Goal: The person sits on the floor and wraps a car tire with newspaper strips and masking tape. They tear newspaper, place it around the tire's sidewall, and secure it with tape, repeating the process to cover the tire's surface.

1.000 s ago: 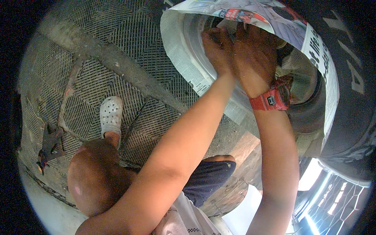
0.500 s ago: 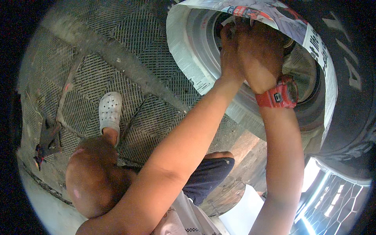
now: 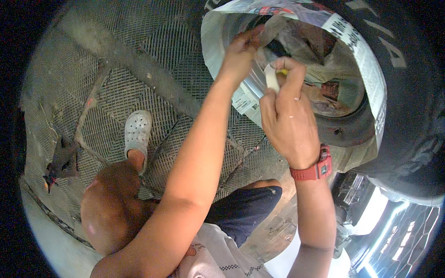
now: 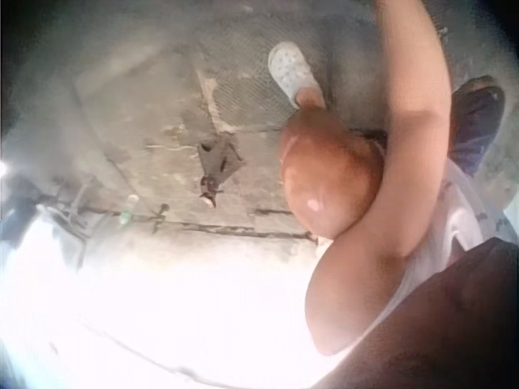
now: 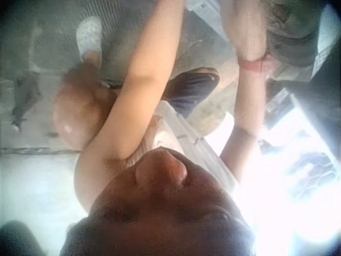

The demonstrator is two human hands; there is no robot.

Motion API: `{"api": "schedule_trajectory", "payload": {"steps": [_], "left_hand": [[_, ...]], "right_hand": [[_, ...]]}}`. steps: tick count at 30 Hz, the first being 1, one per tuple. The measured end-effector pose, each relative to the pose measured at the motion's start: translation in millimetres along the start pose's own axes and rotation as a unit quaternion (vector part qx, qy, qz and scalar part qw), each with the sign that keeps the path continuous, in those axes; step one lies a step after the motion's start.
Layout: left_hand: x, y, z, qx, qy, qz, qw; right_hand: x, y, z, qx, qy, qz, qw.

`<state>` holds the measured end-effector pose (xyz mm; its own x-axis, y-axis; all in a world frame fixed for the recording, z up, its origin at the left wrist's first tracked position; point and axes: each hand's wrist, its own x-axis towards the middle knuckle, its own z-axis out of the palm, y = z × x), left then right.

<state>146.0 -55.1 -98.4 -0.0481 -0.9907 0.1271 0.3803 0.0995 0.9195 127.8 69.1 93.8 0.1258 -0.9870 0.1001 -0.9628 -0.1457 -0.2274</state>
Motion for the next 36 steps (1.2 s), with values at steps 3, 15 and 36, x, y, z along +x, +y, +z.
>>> {"api": "schedule_trajectory", "payload": {"steps": [3, 15, 36], "left_hand": [[-32.9, 39.3, -40.7, -0.139, -0.036, -0.150, 0.978], [-64.9, 80.8, -78.9, 0.002, -0.202, -0.174, 0.964], [-68.0, 73.4, -60.8, 0.179, 0.022, 0.129, 0.975]], "right_hand": [[-14.2, -0.4, -4.2, 0.232, -0.069, 0.189, 0.952], [-33.7, 11.4, 21.7, 0.277, -0.107, 0.205, 0.933], [27.1, -11.6, 23.0, -0.129, 0.117, 0.000, 0.985]]}}
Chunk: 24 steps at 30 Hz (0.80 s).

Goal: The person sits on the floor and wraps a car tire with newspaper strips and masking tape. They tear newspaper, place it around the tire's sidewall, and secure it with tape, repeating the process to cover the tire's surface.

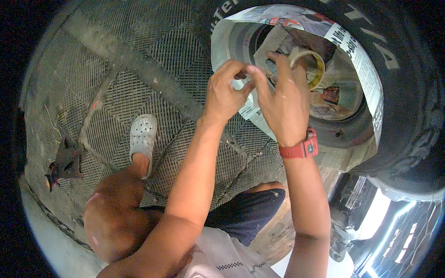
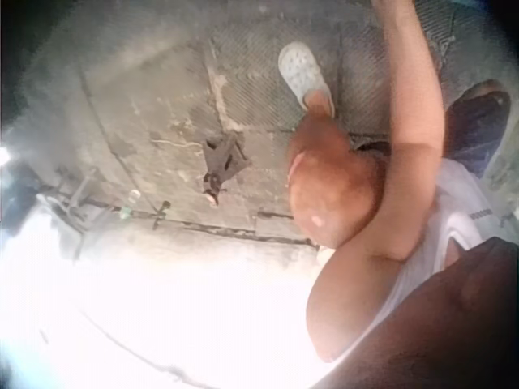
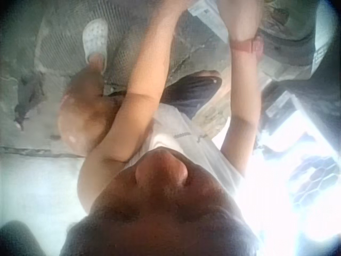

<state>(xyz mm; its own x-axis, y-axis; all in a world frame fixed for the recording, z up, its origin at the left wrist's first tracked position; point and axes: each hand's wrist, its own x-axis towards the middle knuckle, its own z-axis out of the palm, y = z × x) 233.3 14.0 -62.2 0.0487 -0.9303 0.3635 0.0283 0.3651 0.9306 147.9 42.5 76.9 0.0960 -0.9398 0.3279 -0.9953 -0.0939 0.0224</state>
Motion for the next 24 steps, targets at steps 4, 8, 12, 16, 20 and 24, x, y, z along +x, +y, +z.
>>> {"api": "schedule_trajectory", "payload": {"steps": [4, 8, 12, 16, 20, 24], "left_hand": [[5.3, -8.1, 18.0, -0.359, 0.070, -0.201, 0.909], [5.4, -13.6, 33.9, -0.477, 0.153, -0.283, 0.818], [1.7, -17.4, 52.0, -0.553, 0.189, -0.381, 0.716], [5.4, -16.9, 78.4, -0.572, 0.207, -0.441, 0.660], [12.1, -18.4, 98.1, -0.529, 0.234, -0.459, 0.675], [25.6, -26.4, 101.6, -0.416, 0.244, -0.446, 0.753]], "right_hand": [[14.6, 0.5, 17.2, -0.019, -0.080, -0.012, 0.997], [24.6, 9.0, 23.4, 0.028, -0.107, 0.014, 0.994], [36.0, 16.1, 22.2, -0.006, -0.102, 0.017, 0.995], [45.4, 38.3, 38.7, -0.085, -0.006, -0.073, 0.994], [52.9, 56.8, 51.8, -0.148, 0.018, -0.128, 0.981], [55.1, 66.9, 62.4, -0.183, 0.036, -0.148, 0.971]]}}
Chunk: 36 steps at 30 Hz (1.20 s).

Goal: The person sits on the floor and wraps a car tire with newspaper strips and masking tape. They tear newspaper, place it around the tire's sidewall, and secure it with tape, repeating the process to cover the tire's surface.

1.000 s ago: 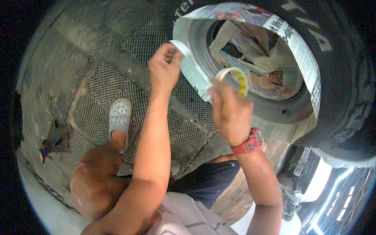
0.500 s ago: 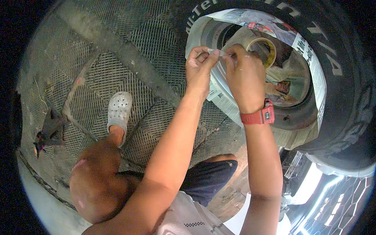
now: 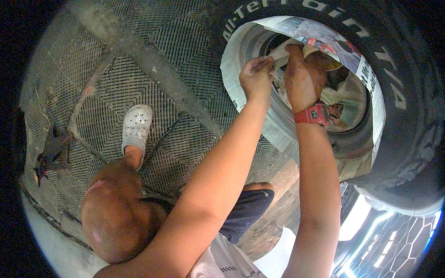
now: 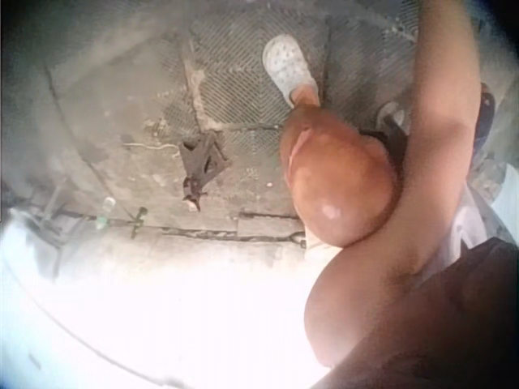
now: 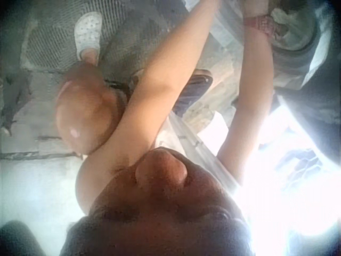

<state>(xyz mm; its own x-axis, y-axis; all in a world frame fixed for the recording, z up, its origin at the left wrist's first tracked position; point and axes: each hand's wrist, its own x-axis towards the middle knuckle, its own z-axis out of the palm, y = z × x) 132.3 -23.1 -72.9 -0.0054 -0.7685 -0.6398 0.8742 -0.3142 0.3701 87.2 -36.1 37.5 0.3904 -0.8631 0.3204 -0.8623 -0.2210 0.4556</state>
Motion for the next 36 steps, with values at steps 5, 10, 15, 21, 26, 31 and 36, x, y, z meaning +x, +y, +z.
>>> {"api": "schedule_trajectory", "payload": {"steps": [5, 10, 15, 21, 26, 31, 36], "left_hand": [[-14.9, 12.0, 14.3, 0.110, 0.065, 0.060, 0.990], [5.5, 4.4, 15.1, 0.101, 0.054, 0.093, 0.989], [3.0, 7.4, 24.4, 0.121, 0.068, 0.042, 0.989], [11.2, -0.6, 26.6, 0.091, 0.067, 0.056, 0.992], [12.8, -15.1, 28.4, 0.071, 0.061, 0.109, 0.990], [14.8, -18.9, 29.8, 0.076, 0.055, 0.094, 0.991], [15.7, -24.1, 31.0, 0.052, 0.050, 0.099, 0.992]], "right_hand": [[-5.4, 22.0, 5.7, -0.051, -0.024, -0.044, 0.997], [8.4, 14.8, 6.0, -0.098, -0.058, -0.098, 0.989], [13.0, 13.0, 4.4, -0.188, -0.157, -0.065, 0.967], [16.6, 16.8, 4.0, -0.158, -0.107, -0.099, 0.977], [15.8, 13.7, -2.5, -0.082, -0.107, -0.086, 0.987], [8.5, 9.9, -13.2, -0.120, -0.139, -0.054, 0.982], [3.1, 15.1, -11.9, -0.080, -0.121, -0.059, 0.988]]}}
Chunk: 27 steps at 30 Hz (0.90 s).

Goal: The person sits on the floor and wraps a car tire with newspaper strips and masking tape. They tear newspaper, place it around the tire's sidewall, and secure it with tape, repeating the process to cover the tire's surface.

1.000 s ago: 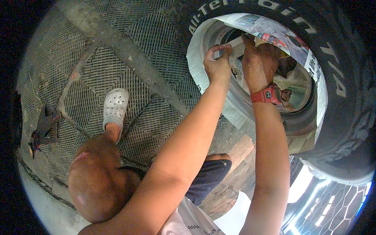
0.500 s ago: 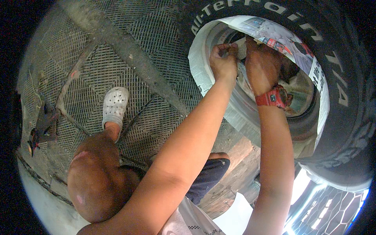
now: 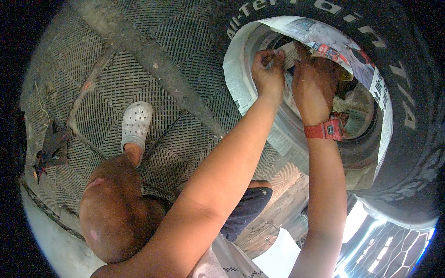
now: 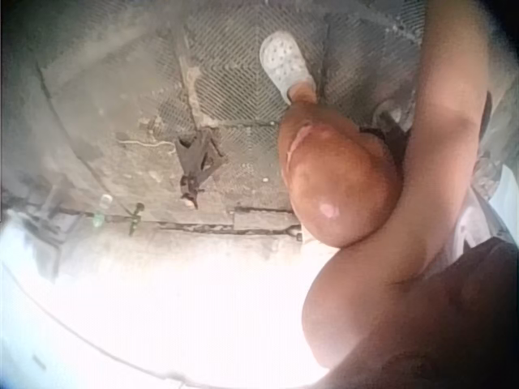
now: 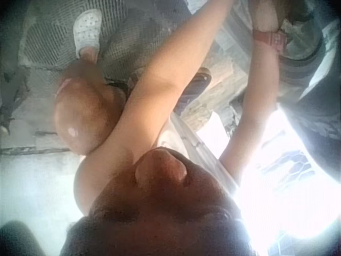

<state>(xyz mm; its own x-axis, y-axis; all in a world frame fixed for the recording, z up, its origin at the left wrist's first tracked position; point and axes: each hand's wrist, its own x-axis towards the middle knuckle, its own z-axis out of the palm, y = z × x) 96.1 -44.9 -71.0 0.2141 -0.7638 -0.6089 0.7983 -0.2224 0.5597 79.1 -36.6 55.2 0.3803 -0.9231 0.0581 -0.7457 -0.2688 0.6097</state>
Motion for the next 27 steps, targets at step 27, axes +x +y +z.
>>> {"api": "schedule_trajectory", "payload": {"steps": [27], "left_hand": [[14.7, 6.3, 4.5, 0.142, -0.019, 0.063, 0.988]], "right_hand": [[5.4, -9.7, -12.2, -0.126, -0.108, 0.005, 0.986]]}}
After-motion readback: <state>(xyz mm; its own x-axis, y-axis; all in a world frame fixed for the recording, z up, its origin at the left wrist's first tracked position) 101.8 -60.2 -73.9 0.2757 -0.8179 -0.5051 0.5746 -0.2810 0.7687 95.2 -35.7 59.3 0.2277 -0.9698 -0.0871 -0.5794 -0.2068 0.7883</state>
